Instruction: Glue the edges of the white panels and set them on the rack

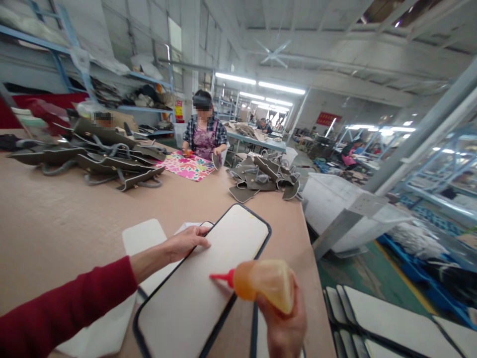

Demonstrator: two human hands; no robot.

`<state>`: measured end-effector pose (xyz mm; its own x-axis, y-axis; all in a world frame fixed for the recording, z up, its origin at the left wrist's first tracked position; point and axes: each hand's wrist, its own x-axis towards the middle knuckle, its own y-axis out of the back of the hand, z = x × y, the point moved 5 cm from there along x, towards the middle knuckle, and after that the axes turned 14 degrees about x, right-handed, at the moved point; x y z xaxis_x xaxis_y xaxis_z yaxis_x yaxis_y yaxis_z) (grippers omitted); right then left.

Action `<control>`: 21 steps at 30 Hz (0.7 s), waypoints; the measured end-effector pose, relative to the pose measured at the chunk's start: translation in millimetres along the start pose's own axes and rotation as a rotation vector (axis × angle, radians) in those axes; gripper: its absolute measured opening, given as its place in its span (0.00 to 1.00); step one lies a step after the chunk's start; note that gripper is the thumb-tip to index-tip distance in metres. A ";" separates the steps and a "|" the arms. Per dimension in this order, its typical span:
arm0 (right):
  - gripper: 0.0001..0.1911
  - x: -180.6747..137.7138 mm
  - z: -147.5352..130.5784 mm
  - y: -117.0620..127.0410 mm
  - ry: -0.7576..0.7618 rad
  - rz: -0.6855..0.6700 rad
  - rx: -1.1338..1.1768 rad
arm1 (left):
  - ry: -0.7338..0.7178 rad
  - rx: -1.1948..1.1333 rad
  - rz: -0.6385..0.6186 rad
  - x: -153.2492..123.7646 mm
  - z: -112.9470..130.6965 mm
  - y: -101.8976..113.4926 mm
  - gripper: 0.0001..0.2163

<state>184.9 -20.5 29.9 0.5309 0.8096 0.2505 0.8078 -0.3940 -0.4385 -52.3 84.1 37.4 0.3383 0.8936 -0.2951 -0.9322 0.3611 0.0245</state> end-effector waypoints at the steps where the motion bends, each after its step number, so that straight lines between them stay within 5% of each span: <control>1: 0.40 -13.6 7.3 1.8 -0.079 -0.004 0.023 | -0.007 0.008 0.019 0.0 -0.5 1.6 0.21; 5: 0.38 -31.9 4.8 9.0 -0.167 0.121 0.169 | -0.122 0.134 0.121 -11.6 8.5 7.6 0.22; 11: 0.24 15.0 -19.5 17.2 -0.197 0.348 0.527 | -0.238 0.398 0.320 -43.5 22.1 13.5 0.24; 17: 0.18 6.2 29.9 26.1 -0.480 0.455 0.780 | -0.278 0.626 0.590 -65.5 3.4 15.1 0.27; 21: 0.17 -5.5 53.9 26.9 -0.567 0.571 0.918 | -0.357 0.770 0.610 -73.6 -17.0 11.3 0.23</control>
<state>189.9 -12.1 -29.7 0.3780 0.7861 -0.4889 -0.1083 -0.4870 -0.8667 -89.9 17.9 43.1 -0.0276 0.9630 0.2680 -0.6662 -0.2176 0.7133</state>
